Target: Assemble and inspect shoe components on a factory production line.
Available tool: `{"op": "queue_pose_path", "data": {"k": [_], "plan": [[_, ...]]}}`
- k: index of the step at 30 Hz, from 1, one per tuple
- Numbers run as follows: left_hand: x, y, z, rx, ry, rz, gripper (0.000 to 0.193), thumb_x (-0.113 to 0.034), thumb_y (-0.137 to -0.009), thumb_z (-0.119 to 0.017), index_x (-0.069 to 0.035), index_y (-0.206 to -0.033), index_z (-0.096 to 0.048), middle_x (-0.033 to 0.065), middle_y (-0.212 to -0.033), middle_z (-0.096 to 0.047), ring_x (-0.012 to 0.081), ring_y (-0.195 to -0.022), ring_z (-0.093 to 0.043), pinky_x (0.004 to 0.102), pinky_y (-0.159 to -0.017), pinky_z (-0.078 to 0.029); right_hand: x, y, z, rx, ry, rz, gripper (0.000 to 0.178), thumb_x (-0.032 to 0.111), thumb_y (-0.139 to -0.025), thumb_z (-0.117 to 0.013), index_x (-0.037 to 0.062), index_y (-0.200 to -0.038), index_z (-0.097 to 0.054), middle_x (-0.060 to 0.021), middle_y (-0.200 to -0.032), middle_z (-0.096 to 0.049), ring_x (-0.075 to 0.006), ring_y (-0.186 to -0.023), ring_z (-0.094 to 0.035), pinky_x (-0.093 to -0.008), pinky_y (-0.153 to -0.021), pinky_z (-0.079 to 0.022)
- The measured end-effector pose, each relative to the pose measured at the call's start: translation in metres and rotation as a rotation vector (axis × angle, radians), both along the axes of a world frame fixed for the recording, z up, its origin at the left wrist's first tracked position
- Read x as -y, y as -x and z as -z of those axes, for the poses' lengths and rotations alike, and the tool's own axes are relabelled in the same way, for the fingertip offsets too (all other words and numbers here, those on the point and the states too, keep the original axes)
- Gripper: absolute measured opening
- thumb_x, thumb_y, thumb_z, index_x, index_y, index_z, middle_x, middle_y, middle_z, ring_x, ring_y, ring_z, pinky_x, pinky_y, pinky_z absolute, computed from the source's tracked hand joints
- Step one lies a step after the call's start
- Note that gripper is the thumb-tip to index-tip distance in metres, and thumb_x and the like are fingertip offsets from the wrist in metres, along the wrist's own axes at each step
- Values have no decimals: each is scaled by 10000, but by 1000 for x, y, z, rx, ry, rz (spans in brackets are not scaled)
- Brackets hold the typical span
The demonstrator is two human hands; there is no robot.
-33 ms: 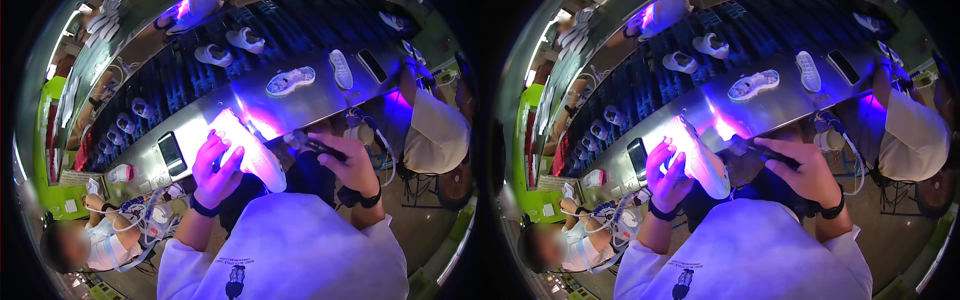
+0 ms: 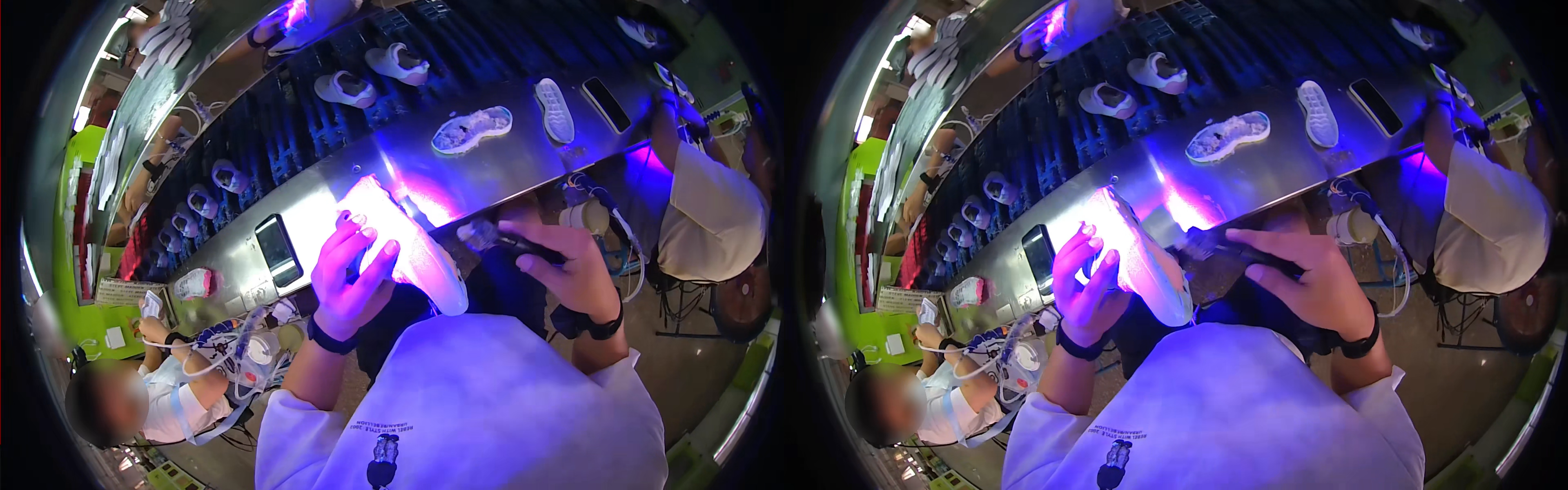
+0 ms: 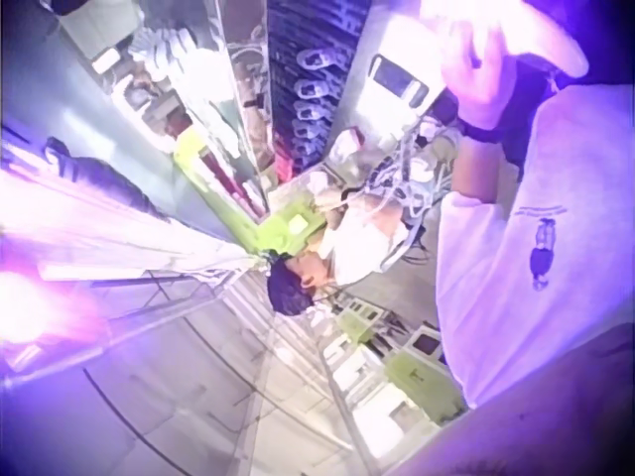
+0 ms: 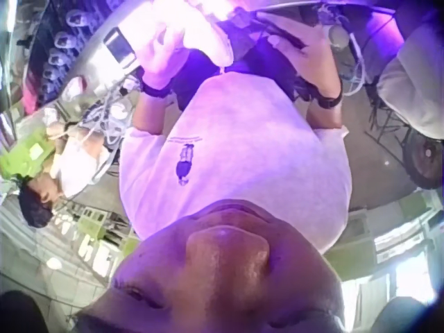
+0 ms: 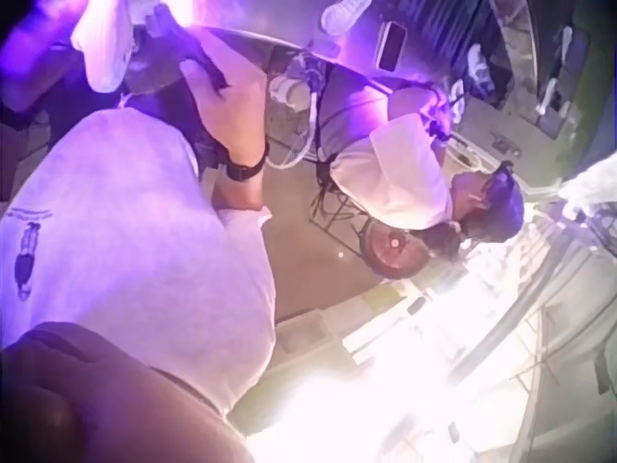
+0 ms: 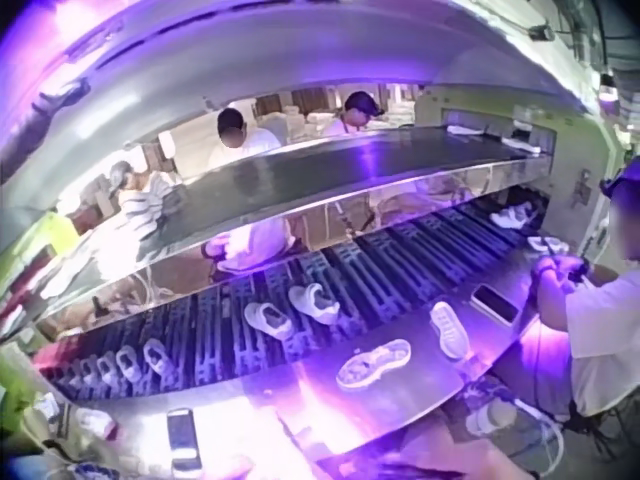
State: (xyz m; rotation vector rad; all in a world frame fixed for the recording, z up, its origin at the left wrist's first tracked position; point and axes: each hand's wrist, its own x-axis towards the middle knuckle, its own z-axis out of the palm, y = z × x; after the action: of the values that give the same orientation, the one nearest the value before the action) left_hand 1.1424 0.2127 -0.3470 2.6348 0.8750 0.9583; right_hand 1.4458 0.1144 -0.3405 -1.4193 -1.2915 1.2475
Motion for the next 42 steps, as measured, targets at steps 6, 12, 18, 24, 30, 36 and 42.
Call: {"op": "queue_pose_path", "data": {"k": [6, 12, 18, 24, 30, 36, 42], "plan": [[3, -2, 1, -71, -112, 107, 472, -3, -687, -847, -203, -1106, -765, 96, -1137, -594, 332, -1094, -658, 521, -959, -580, -2, 3, -11, 69, -117, -57, 462, -12, -807, -732, 48, -1263, -690, -141, -1056, -746, -247, -875, -708, -309, -803, -530], [-5, -5, 10, -12, -10, 63, 505, -38, -685, -847, -186, -1159, -757, 101, -1111, -615, 329, -1080, -660, 500, -924, -586, -19, 11, 7, 108, -70, -133, 469, 2, -803, -734, 34, -1268, -679, -151, -1045, -739, -237, -841, -699, -311, -806, -529], [-37, 15, 47, 395, 840, -299, 742, -175, -718, -894, 2, -1371, -587, 143, -1214, -636, 258, -1108, -637, 380, -951, -540, -14, 19, 28, -86, 323, 156, 429, 23, -916, -672, -20, -1338, -606, -14, -910, -639, -71, -800, -562, -263, -779, -514], [-193, 98, 94, 213, 840, -587, 591, -303, -796, -811, 41, -1255, -673, 169, -1075, -739, 193, -1017, -702, 324, -919, -539, 1, -10, 76, 114, 298, 268, 372, 26, -941, -645, -28, -1306, -598, 38, -842, -583, -32, -656, -480, -210, -550, -391], [-311, 177, 99, -386, 613, -1017, 544, -470, -757, -722, -8, -1044, -740, 227, -1030, -736, 368, -999, -716, 435, -885, -566, -12, -5, 77, 68, 289, 400, 327, 30, -950, -613, -24, -1271, -587, -10, -814, -631, -36, -569, -492, -213, -476, -365], [-347, 201, 155, -407, 581, -1157, 446, -389, -811, -752, -67, -1119, -736, 175, -1112, -735, 338, -1031, -721, 430, -895, -575, -14, -9, 96, 88, 317, 359, 392, 61, -934, -656, -43, -1306, -586, -5, -812, -627, -39, -576, -489, -214, -494, -385], [-338, 90, 185, -365, 143, -540, 679, -445, -764, -748, -58, -1300, -591, 245, -1314, -602, 431, -1277, -541, 509, -1087, -443, -31, 1, 103, 108, 366, 274, 388, 61, -940, -622, 24, -1326, -604, 3, -818, -628, -41, -586, -504, -199, -500, -376]]}}
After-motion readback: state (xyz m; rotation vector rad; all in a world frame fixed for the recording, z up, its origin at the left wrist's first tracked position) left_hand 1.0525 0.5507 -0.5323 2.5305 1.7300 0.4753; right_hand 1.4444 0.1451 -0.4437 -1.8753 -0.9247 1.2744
